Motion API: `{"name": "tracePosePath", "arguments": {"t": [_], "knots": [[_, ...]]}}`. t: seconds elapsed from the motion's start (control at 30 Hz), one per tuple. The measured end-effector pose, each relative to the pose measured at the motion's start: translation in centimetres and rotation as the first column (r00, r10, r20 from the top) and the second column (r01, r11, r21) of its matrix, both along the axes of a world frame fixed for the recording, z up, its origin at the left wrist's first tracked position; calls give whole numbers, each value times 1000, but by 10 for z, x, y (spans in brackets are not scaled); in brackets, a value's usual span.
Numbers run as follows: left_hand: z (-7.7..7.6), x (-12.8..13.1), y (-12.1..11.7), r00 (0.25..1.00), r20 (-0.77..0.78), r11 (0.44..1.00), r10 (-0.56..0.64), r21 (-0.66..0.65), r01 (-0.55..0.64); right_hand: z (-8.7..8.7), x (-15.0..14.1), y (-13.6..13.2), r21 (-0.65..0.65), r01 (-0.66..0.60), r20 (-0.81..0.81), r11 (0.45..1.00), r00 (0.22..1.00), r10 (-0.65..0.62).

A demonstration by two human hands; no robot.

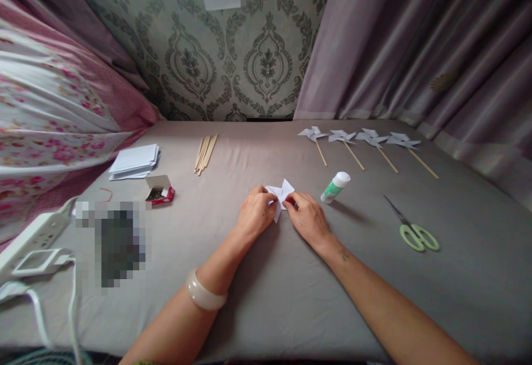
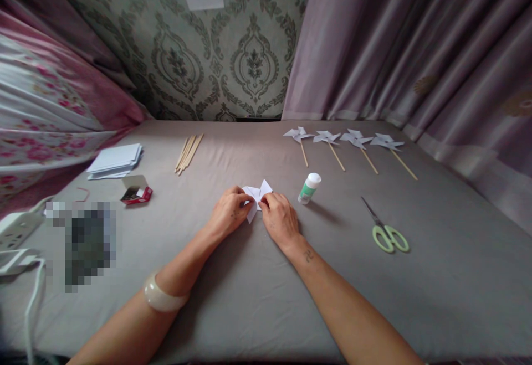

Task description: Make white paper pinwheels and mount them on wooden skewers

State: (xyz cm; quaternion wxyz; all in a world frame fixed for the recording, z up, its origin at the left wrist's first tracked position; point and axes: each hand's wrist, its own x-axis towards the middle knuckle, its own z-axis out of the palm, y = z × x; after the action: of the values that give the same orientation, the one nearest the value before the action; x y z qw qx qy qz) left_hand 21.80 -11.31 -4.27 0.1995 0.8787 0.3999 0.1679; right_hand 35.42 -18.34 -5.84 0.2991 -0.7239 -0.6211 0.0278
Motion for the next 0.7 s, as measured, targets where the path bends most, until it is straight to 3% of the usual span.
{"name": "tracePosePath", "arguments": {"t": [0.7], "knots": [[3,-1,-2,1000,-20,1000,-7,-1,7,-1,0,-1,-27,-49,42,998,998,50]]}}
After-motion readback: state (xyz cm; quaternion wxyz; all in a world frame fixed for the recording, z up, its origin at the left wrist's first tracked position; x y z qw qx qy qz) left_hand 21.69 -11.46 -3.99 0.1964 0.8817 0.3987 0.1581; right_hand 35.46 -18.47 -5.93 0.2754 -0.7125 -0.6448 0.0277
